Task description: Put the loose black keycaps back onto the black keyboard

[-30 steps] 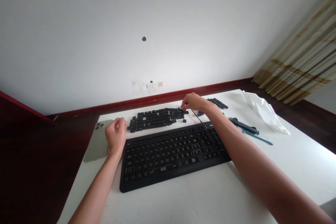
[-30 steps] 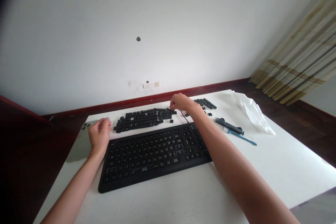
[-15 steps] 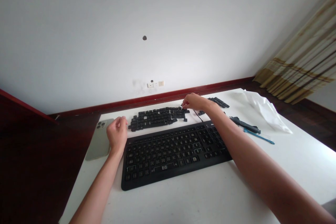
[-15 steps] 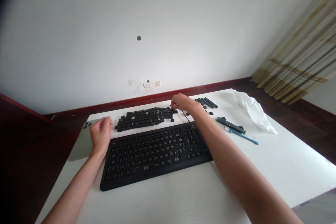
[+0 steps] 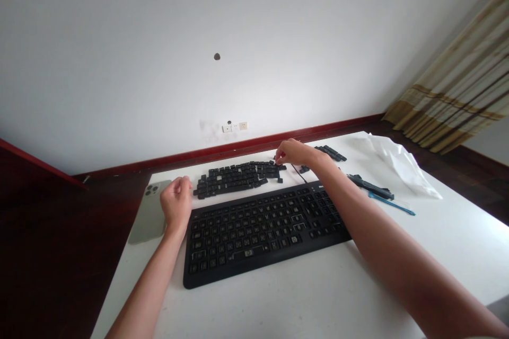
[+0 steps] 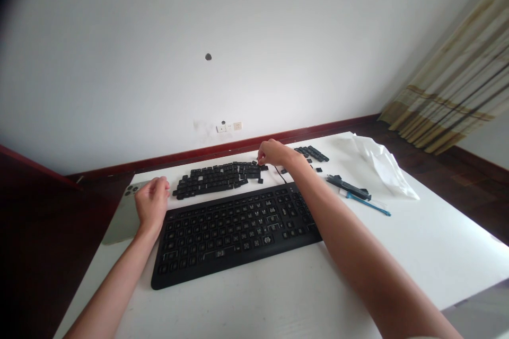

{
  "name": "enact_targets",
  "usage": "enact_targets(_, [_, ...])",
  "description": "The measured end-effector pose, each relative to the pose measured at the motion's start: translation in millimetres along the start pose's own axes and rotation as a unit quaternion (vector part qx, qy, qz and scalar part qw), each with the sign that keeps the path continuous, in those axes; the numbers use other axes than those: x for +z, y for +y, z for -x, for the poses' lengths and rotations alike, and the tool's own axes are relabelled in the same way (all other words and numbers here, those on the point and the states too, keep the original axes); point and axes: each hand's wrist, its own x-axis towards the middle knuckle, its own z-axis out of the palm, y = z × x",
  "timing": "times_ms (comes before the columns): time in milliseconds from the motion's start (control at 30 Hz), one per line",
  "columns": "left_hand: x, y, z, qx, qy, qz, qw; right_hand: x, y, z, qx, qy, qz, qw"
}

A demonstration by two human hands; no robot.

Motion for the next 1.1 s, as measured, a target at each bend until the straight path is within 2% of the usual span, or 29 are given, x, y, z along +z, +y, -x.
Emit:
enact_targets(367, [-2,4,1,-0.001,0.0,0.005,1.0,2,0,1,0.002,-0.001,0.014,1.0])
enact_targets(700, [-1,1,1,-0.005,-0.005,0.018,1.0,-8,-3,6,-0.014,0.01,0.006,1.0])
enact_targets(1100, [-1,3,0,0.006,-0.008,0.004,1.0,-4,-3,3,-0.001,-0.02,0.006,1.0])
